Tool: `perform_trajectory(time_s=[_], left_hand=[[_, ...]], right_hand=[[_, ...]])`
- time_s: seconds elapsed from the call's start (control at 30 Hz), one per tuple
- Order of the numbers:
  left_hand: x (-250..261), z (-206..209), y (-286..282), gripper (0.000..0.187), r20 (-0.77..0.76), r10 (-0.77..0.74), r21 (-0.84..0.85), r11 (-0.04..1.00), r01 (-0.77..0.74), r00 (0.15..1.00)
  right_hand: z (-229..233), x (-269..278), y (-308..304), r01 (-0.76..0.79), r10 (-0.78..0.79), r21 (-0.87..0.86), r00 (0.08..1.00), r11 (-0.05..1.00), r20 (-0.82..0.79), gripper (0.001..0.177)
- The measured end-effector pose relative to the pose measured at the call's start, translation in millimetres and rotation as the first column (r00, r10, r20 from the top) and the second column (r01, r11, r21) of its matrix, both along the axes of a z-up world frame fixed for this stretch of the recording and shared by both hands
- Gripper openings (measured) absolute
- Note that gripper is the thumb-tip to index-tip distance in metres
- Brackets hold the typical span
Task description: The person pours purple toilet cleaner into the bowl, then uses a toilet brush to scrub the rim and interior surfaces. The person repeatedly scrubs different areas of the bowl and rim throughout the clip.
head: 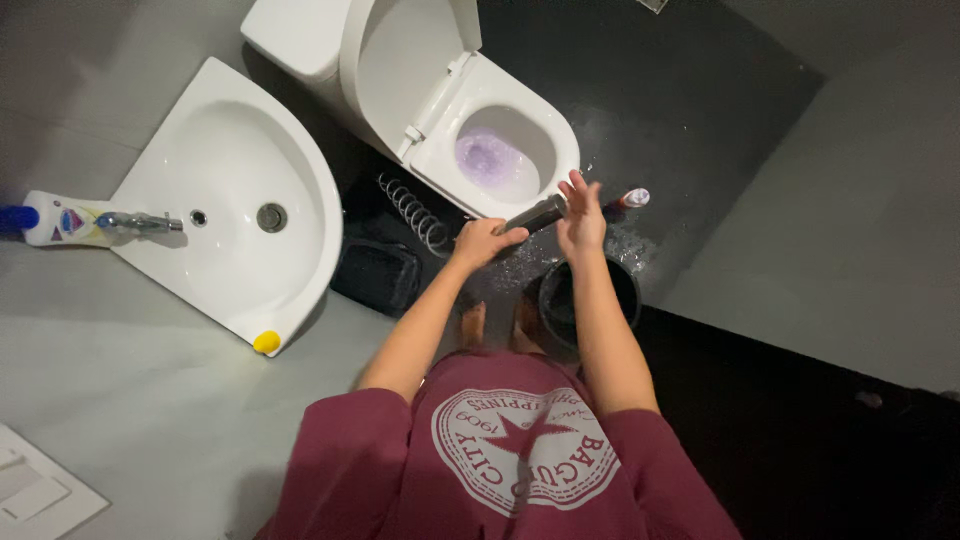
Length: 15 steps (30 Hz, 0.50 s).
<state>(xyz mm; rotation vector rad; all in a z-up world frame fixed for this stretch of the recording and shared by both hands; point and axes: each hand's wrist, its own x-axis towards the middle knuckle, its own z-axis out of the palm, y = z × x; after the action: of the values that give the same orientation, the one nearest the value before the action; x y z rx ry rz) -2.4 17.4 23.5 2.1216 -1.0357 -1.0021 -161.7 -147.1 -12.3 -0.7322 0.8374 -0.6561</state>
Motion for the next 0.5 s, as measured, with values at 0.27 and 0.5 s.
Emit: perform_trajectory(time_s=[0.27, 0.5], left_hand=[[-36.4, 1.6, 18.3, 0.074, -0.03, 0.03, -0.022, 0.999, -0.031, 0.999], [-32.1, 5.3, 19.0, 0.078, -0.068, 0.031, -0.024, 0.999, -0.032, 0.997]], right_hand=[[-73.6, 16.9, -34.9, 0.097, -0.145, 0.22, 0.966, 0.971, 0.215, 0.037], [-76.4, 30.2, -41.6, 0.044, -0.037, 0.058, 0.993, 0.997, -0.113, 0.035]])
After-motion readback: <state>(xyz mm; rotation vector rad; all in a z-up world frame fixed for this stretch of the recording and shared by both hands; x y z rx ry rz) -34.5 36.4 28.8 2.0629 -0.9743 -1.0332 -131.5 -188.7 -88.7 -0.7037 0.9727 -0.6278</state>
